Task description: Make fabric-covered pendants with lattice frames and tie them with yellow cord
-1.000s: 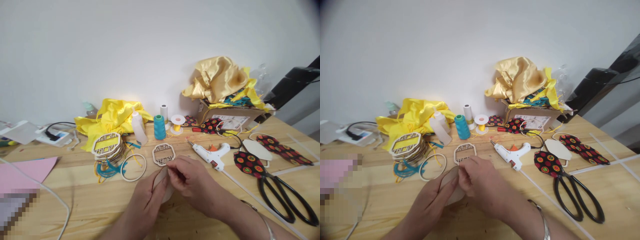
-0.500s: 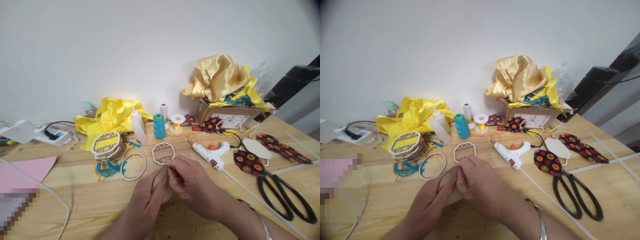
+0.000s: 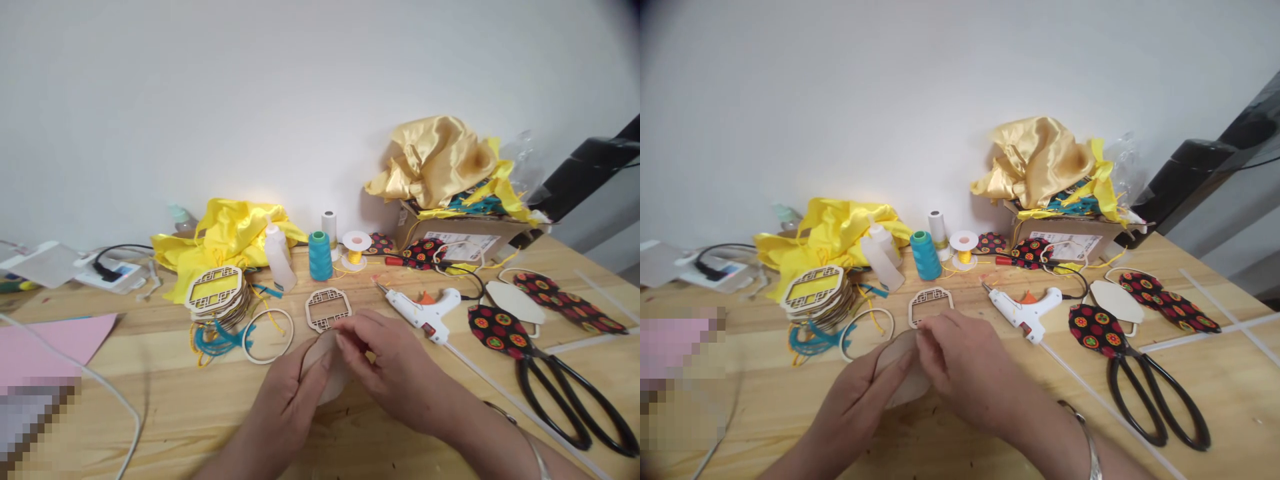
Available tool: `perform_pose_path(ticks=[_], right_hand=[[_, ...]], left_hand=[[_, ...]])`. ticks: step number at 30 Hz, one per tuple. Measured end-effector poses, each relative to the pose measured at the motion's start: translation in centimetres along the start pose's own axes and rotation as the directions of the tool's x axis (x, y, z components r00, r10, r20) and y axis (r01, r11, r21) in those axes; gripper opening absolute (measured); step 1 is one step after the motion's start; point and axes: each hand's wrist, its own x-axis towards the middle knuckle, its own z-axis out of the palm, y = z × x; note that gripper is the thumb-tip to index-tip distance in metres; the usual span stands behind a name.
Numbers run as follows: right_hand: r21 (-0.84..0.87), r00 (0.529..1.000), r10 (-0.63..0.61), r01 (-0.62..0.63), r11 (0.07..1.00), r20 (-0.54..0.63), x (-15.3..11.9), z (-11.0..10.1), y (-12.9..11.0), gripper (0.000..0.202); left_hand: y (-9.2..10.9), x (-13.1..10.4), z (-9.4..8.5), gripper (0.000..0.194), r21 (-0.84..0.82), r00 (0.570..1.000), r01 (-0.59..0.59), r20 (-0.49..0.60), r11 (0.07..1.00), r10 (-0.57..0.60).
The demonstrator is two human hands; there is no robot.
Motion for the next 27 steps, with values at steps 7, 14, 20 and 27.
perform_pose_path(ticks=[7, 14, 20, 27], right_hand=[[-0.055, 0.995, -0.091, 0.089, 0.995, -0.039, -0.4, 1.1, 0.2, 0.013], [-0.24, 0.976, -0.206, 0.184, 0.953, -0.068, -0.9, 1.9, 0.3, 0.017], [-0.276, 0.976, -0.208, 0.183, 0.944, -0.062, -0.9, 1.8, 0.3, 0.02], [0.096, 0.989, -0.005, 0.02, 0.995, -0.15, -0.3, 0.9, 0.7, 0.026]], left_hand=[[0.3, -0.2, 0.3, 0.03, 0.037, 0.998, -0.062, 0.035, 0.997, 0.061], [0.0, -0.3, 0.4, 0.032, 0.043, 0.997, -0.079, 0.02, 0.996, 0.078], [0.0, -0.4, 0.6, 0.032, 0.004, 0.997, -0.079, 0.012, 0.997, 0.079], [0.6, 0.1, 0.1, 0.035, -0.14, 0.991, 0.13, -0.023, 0.982, -0.134]])
